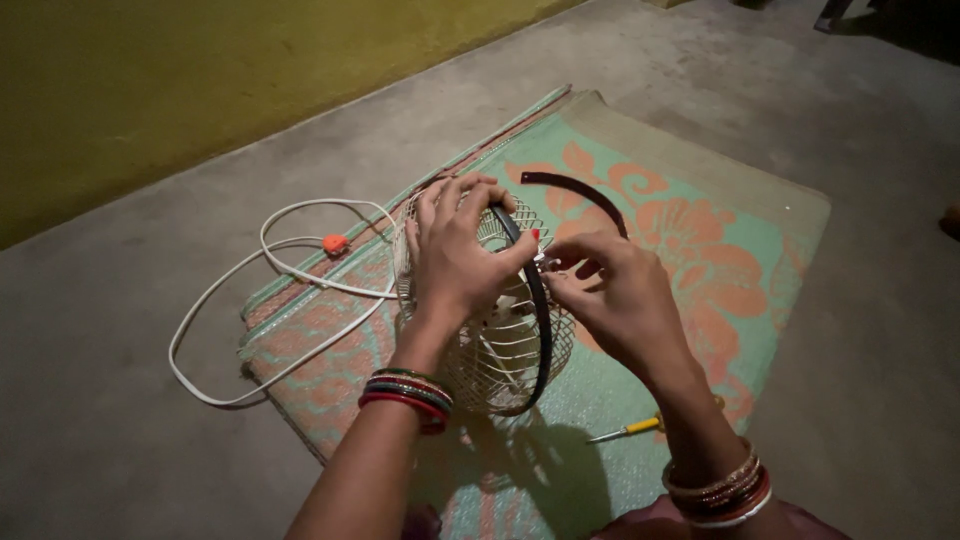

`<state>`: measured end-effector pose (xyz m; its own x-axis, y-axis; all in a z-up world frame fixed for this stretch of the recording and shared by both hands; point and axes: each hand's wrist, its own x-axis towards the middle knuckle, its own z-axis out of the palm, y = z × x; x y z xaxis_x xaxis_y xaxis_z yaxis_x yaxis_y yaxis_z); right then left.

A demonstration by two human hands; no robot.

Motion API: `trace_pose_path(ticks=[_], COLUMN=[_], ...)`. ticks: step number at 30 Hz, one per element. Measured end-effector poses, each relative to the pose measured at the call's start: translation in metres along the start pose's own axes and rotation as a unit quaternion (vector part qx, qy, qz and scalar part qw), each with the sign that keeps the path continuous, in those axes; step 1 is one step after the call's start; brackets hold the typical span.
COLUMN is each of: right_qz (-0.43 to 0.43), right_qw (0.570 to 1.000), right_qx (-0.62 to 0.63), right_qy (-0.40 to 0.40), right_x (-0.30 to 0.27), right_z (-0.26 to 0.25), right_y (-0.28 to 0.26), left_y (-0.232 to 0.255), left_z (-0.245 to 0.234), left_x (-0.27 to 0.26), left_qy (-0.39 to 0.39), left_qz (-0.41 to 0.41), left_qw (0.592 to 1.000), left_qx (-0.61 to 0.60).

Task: The person disassembles a small electric fan by hand, removing the front grille, a black plastic ring, and several small fasteners. The person then uses a screwdriver to loosen a screw on the fan housing.

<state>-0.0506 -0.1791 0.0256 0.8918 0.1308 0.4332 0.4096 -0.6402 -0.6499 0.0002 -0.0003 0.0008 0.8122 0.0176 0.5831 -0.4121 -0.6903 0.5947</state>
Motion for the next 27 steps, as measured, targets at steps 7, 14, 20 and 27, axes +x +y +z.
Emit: trace_pose_path(ticks=[7,14,20,27], right_qz=[0.008,-0.004,-0.005,-0.013], right_qw=[1.000,1.000,1.000,0.999], right_qx=[0.017,0.020,0.011,-0.008], right_qy=[-0.015,-0.008,-0.006,0.031], right_x=[0.001,0.002,0.002,-0.001], right_z=[-0.005,-0.010,-0.014,-0.028], right_y=[-0.003,-0.002,-0.001,-0.001], left_y=[0.002,0.002,0.002,0.001], left_z=[0.000,0.000,0.001,0.003], left_x=[-0.001,0.001,0.002,0.002], left_qy=[-0.003,-0.006,-0.013,0.001], left_qz=[-0.001,0.000,-0.002,0.014], left_qw=[1.000,1.000,1.000,1.000], left_qx=[-0.002,0.006,0.010,0.013])
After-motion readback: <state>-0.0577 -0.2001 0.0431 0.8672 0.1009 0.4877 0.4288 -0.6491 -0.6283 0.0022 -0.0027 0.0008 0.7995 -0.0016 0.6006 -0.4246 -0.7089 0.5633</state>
